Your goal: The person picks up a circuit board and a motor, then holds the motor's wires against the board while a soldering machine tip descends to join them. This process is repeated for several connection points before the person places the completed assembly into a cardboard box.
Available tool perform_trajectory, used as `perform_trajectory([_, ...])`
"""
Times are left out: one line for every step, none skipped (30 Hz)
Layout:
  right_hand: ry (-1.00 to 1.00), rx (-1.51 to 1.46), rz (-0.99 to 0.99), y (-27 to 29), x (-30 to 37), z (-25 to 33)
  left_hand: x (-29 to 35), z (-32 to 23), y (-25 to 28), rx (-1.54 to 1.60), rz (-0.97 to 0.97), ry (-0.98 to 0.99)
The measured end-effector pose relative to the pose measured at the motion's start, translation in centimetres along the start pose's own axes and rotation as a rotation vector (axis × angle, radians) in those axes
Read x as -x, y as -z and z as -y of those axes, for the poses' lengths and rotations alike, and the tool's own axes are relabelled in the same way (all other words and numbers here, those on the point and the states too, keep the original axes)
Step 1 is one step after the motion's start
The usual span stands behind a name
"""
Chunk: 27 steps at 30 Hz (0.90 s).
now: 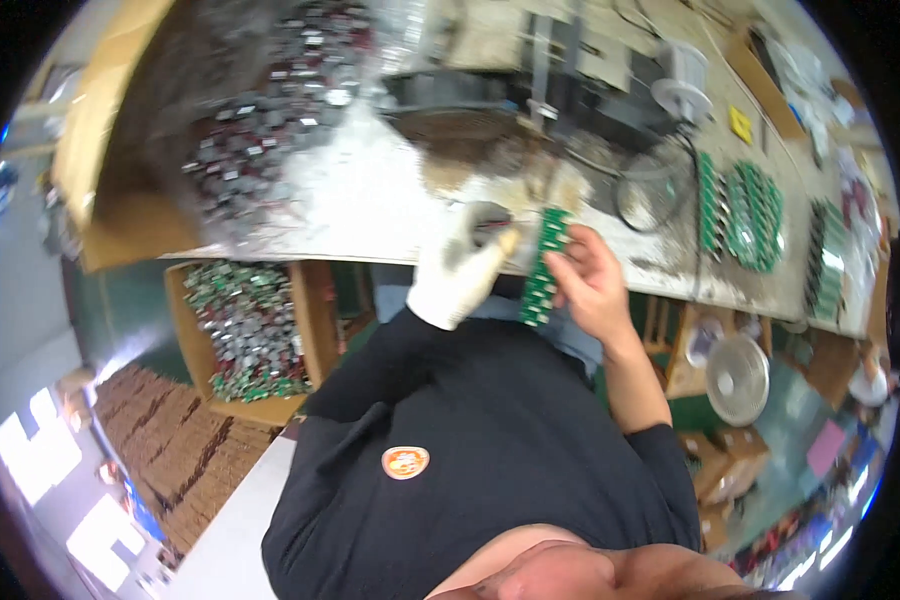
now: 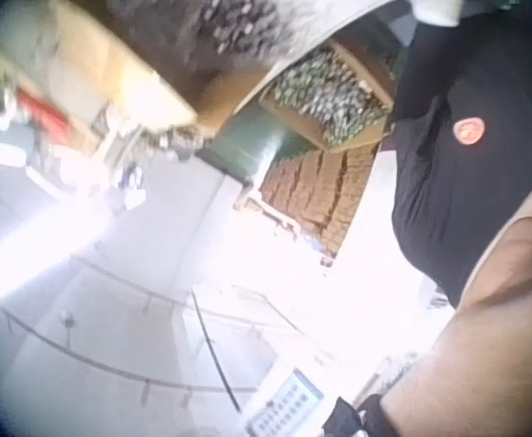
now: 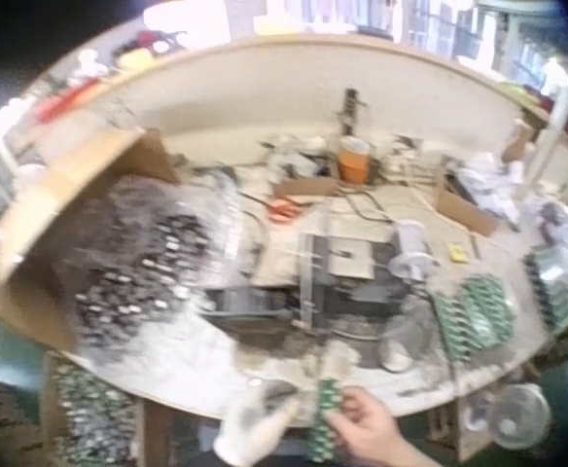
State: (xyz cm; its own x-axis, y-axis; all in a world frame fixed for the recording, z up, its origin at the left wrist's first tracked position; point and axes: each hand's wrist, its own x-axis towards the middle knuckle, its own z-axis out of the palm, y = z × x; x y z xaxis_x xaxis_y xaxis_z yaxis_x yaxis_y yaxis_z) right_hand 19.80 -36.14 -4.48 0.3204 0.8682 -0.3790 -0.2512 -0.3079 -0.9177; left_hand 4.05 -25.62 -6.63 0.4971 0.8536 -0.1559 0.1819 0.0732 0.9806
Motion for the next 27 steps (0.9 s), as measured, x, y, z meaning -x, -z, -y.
perform_trajectory([0.016,-0.017,-0.033,0.3,-0.1,-0.5,0.0,-1.6,1.1,-0.211,0.018,-0.125])
perform_trajectory([0.025,-0.047,-0.039,0.6,-0.1,-0.5,0.1,-1.6,1.9,-0.181,0.07,-0.079])
perform_trajectory([0.024,-0.079,-0.048,0.5,-0.2,-0.1,0.1,-2.5,2.7,-0.111,0.056,-0.04])
perform_trajectory([0.009,-0.074,-0.062,0.7,-0.3,-0.1,0.1,-2.2,3.6,-0.131,-0.009,-0.145])
perform_trajectory([0.001,-0.109,-0.072,0.9,-0.5,-0.2,-0.1,-1.3,4.9,-0.288,-0.106,-0.213])
perform_trajectory([-0.01,-0.143,-0.085,0.8,-0.8,-0.3,-0.2,-0.4,6.3,-0.441,-0.201,-0.276])
perform_trajectory([0.037,-0.107,-0.067,0.7,-0.9,-0.2,-0.3,-1.4,7.1,-0.38,-0.322,-0.199])
perform_trajectory([0.083,-0.073,-0.051,0.6,-0.9,-0.1,-0.5,-2.2,8.6,-0.591,-0.477,-0.231])
perform_trajectory([0.081,-0.067,-0.018,0.6,-1.0,0.1,-0.4,-2.8,9.9,-0.566,-0.615,-0.222])
perform_trajectory([0.085,-0.066,-0.008,0.6,-1.0,0.1,-0.2,-2.1,11.9,-0.58,-0.704,-0.25])
perform_trajectory([0.078,-0.059,0.007,0.6,-1.0,0.1,0.0,-1.4,14.0,-0.679,-0.767,-0.269])
perform_trajectory([0.068,-0.05,0.017,0.5,-1.1,0.1,0.4,-2.6,15.5,-0.767,-0.75,-0.237])
perform_trajectory([0.081,-0.054,0.013,0.3,-1.1,0.1,0.7,-2.9,16.9,-0.867,-0.708,-0.131])
perform_trajectory([0.083,-0.056,0.013,0.2,-1.1,0.1,0.9,-2.8,18.4,-0.933,-0.634,-0.149])
perform_trajectory([0.086,-0.068,-0.003,0.2,-1.0,0.1,0.9,-2.5,19.4,-0.999,-0.558,-0.166])
perform_trajectory([0.085,-0.076,-0.014,0.1,-0.9,0.1,1.0,-2.7,19.7,-0.999,-0.504,-0.153])
perform_trajectory([0.083,-0.074,-0.011,0.0,-0.9,0.1,0.9,-2.8,20.0,-1.038,-0.459,-0.156])
perform_trajectory([0.09,-0.074,-0.015,-0.1,-1.0,0.2,0.5,-2.8,20.3,-1.076,-0.412,-0.16])
perform_trajectory([0.1,-0.074,-0.022,0.0,-0.9,0.2,0.2,-3.2,20.3,-1.096,-0.356,-0.157])
perform_trajectory([0.101,-0.073,-0.023,0.0,-0.9,0.1,-0.1,-3.1,20.4,-1.094,-0.357,-0.158])
perform_trajectory([0.1,-0.078,-0.018,0.0,-0.9,-0.1,-0.5,-3.0,20.6,-1.137,-0.277,-0.094])
perform_trajectory([0.099,-0.085,-0.014,0.1,-1.0,-0.2,-0.9,-3.0,20.7,-1.179,-0.196,-0.032])
perform_trajectory([0.104,-0.084,-0.016,0.1,-1.0,-0.2,-1.1,-3.3,20.8,-1.191,-0.169,-0.035])
perform_trajectory([0.111,-0.083,-0.016,0.1,-1.0,-0.3,-1.3,-3.3,20.9,-1.19,-0.171,-0.04])
perform_trajectory([0.118,-0.083,-0.017,0.1,-0.9,-0.3,-1.6,-3.1,21.2,-1.219,-0.156,-0.066])
perform_trajectory([0.123,-0.083,-0.019,0.1,-0.9,-0.4,-1.9,-2.9,21.3,-1.247,-0.141,-0.093])
perform_trajectory([0.118,-0.085,-0.017,0.2,-0.9,-0.3,-2.1,-2.6,21.5,-1.247,-0.143,-0.098])
